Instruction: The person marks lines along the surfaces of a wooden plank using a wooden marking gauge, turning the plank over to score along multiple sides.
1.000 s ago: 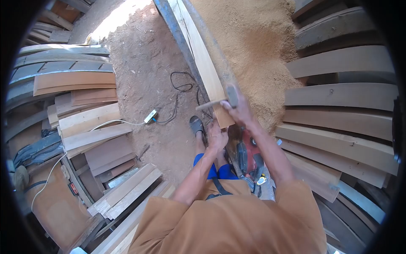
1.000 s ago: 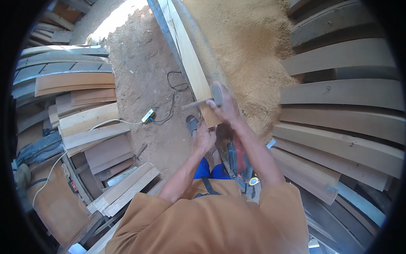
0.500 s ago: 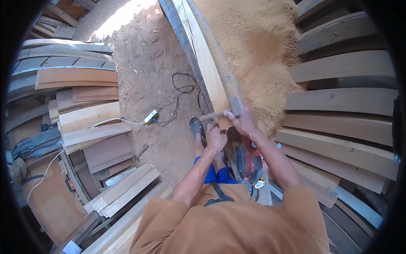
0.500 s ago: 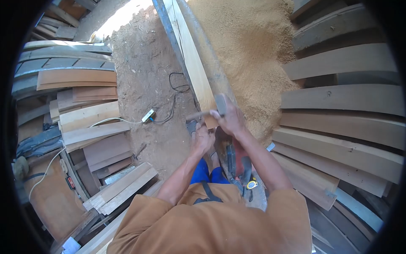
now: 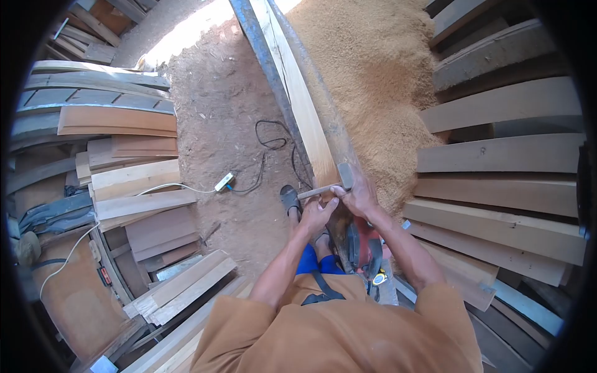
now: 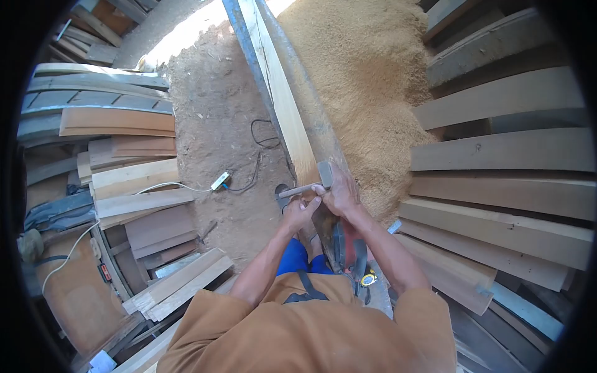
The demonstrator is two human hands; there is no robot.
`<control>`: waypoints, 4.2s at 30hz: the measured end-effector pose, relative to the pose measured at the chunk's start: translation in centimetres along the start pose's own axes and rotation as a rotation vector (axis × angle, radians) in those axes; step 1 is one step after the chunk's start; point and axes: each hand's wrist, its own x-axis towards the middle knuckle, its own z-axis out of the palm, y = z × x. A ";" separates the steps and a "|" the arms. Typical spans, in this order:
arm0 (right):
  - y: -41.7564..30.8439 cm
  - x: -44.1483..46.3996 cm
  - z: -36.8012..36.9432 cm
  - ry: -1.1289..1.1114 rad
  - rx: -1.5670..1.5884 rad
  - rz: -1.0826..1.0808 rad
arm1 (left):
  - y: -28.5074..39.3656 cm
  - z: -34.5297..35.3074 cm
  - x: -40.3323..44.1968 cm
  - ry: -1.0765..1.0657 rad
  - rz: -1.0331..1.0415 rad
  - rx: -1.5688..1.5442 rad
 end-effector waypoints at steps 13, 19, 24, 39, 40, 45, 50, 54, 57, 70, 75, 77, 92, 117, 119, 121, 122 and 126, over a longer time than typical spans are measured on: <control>-3.4 13.7 -0.1 0.014 0.022 -0.011 | -2.4 -0.1 2.6 -0.052 0.177 -0.244; -1.9 11.1 -0.2 -0.043 0.014 0.020 | 5.2 0.2 6.9 0.308 -0.059 0.074; -2.0 12.6 0.6 0.007 0.024 -0.015 | 4.0 1.9 7.2 0.468 -0.015 0.199; -2.3 16.0 0.6 -0.034 -0.067 0.031 | 5.4 0.9 7.2 0.443 -0.173 0.050; -2.0 14.9 0.7 -0.032 -0.051 0.038 | 5.5 0.9 7.3 0.429 -0.209 0.064; -3.0 19.8 1.2 0.073 0.041 -0.016 | 5.3 0.9 7.1 0.453 -0.116 0.080; -5.2 29.1 1.3 0.032 0.006 0.043 | 4.4 1.0 7.2 0.462 -0.091 0.051; -5.4 28.6 1.0 0.013 -0.015 0.116 | 5.1 0.8 7.1 0.432 -0.127 0.001; -5.0 26.4 0.4 -0.103 -0.092 0.198 | 5.8 0.4 6.8 0.429 -0.159 0.018; -4.9 26.6 1.5 0.162 0.117 -0.038 | 9.1 -5.9 19.7 0.410 0.021 0.010; -7.8 37.1 1.2 0.009 0.091 0.147 | 7.4 -5.7 18.6 0.375 0.023 0.040; -8.3 38.0 0.9 0.071 0.062 0.077 | 8.1 -6.3 18.2 0.346 0.003 -0.012; -7.5 36.5 0.6 0.086 0.087 -0.095 | 12.6 -11.2 27.4 0.323 -0.177 0.096; -9.8 47.0 0.7 0.042 -0.056 0.001 | 12.7 -11.8 27.0 0.337 -0.113 0.088; -9.5 49.2 1.3 0.104 -0.032 -0.056 | 11.8 -11.5 27.1 0.346 -0.083 0.122; -10.3 50.1 0.5 0.100 0.002 -0.047 | 11.9 -11.3 27.2 0.362 -0.057 0.141; -10.3 50.0 0.1 0.062 0.027 -0.003 | 11.8 -11.1 27.2 0.359 -0.058 0.123; -8.0 47.7 0.7 -0.036 0.037 0.014 | 11.3 -11.0 27.1 0.403 -0.020 0.118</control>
